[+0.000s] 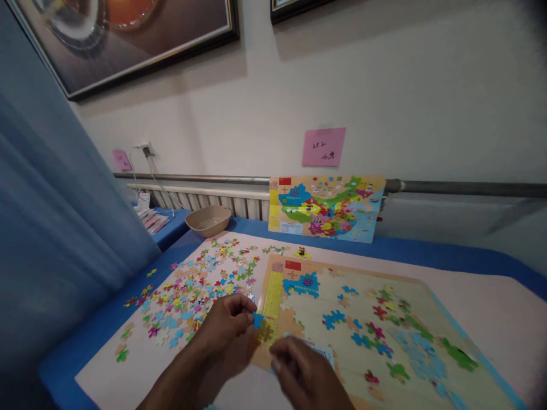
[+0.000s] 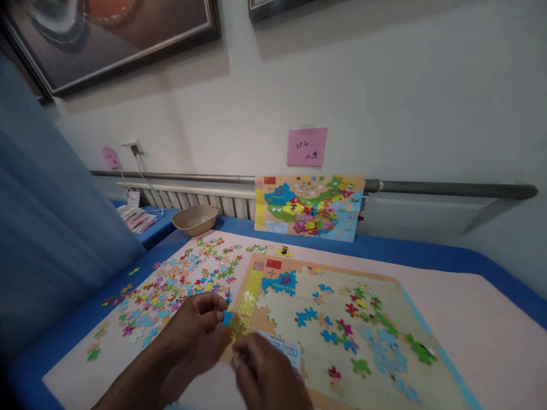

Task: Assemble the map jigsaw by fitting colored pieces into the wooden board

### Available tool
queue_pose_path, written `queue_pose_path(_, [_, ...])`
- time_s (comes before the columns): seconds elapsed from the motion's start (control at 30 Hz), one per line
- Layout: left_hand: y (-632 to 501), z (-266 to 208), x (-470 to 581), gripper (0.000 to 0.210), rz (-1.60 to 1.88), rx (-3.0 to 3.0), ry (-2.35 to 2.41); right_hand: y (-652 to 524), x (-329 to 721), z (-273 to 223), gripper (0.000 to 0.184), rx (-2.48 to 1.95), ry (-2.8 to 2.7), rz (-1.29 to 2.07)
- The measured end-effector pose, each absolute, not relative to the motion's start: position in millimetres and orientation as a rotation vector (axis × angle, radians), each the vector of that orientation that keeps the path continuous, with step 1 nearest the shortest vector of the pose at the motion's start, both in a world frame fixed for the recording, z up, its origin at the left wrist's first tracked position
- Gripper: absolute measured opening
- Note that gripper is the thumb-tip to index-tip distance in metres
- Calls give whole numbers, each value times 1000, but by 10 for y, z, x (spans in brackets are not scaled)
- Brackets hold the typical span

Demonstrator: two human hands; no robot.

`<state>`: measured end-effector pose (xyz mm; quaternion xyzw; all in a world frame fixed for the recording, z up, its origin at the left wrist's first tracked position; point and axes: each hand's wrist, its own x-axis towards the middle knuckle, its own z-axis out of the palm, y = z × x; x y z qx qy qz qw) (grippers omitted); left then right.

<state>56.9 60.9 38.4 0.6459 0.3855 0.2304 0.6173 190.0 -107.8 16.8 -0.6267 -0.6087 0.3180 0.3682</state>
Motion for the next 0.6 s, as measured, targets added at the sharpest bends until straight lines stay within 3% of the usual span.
queue_pose_path(0.13, [448,475,702,26,436,1469,751,-890,2085,71,34,-1533,-1009,766])
queue_pose_path(0.6, [207,56,904,23,561,1365,752,-789,2134,-79,20,-1311,-654,860])
